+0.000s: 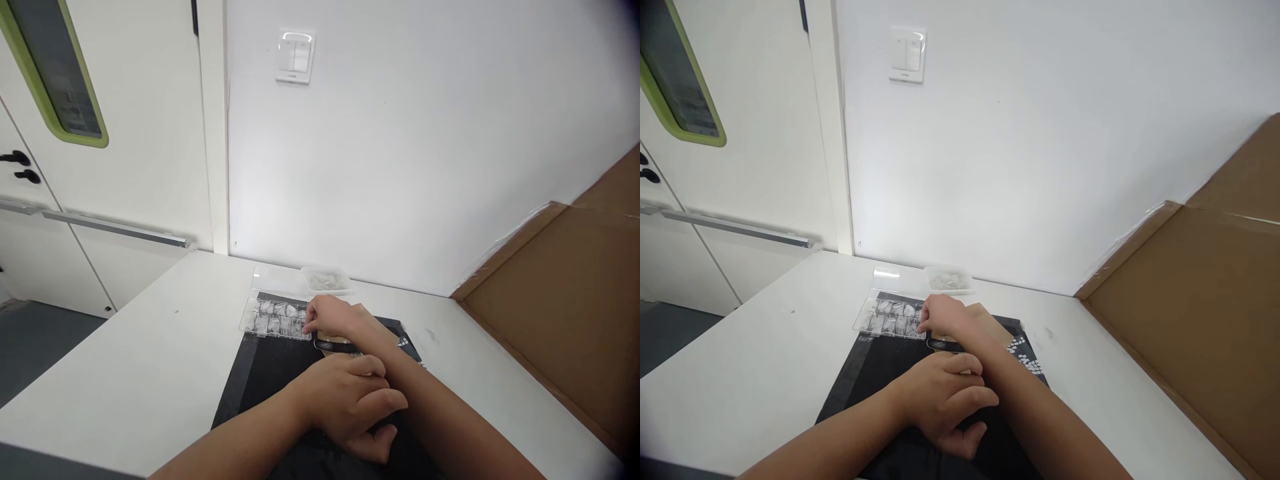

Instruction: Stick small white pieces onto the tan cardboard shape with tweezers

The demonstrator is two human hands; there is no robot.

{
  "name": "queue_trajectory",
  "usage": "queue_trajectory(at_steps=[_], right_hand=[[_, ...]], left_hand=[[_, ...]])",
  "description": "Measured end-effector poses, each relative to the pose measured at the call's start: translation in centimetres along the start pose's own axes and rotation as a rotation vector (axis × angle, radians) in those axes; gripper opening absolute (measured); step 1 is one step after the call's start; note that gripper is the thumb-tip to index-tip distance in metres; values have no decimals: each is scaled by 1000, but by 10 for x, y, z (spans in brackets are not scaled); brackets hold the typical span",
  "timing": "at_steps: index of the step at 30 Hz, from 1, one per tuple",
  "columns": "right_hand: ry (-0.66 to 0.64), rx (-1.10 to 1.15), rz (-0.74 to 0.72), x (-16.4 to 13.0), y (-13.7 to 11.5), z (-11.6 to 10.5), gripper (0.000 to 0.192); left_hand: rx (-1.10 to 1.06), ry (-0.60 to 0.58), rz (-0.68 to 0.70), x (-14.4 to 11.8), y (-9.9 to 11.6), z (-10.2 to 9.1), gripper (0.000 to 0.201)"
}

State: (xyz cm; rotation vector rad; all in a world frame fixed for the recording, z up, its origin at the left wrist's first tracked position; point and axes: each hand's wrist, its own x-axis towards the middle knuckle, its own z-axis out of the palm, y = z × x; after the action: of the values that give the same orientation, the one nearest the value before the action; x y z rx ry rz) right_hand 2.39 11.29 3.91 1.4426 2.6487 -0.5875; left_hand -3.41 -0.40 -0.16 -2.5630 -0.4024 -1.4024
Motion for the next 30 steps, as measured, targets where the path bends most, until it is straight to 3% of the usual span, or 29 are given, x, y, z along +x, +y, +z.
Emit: queue_trajectory(at_steps=[10,14,17,20,23,26,30], right_hand=[[64,187,-116,0,10,-6,9],[220,371,-118,-23,29,-15,17],[351,583,-80,-49,49,-14,30],[355,845,-126,-78,67,-5,33],[352,1040,-73,-99,80,11,35],[358,1147,-51,-108,87,29,35],[421,1198,-200,-109,87,43,31]], left_hand=[[0,-9,-15,-4,-4,0,32],[67,89,-49,0,-5,-5,31],[142,136,-199,0,-9,-9,36],[175,154,-347,-2,-15,-12,32],[177,123,-448,-5,-18,-12,22],[124,80,-471,-6,-17,-10,23],[17,62,-513,-4,-16,-7,24]])
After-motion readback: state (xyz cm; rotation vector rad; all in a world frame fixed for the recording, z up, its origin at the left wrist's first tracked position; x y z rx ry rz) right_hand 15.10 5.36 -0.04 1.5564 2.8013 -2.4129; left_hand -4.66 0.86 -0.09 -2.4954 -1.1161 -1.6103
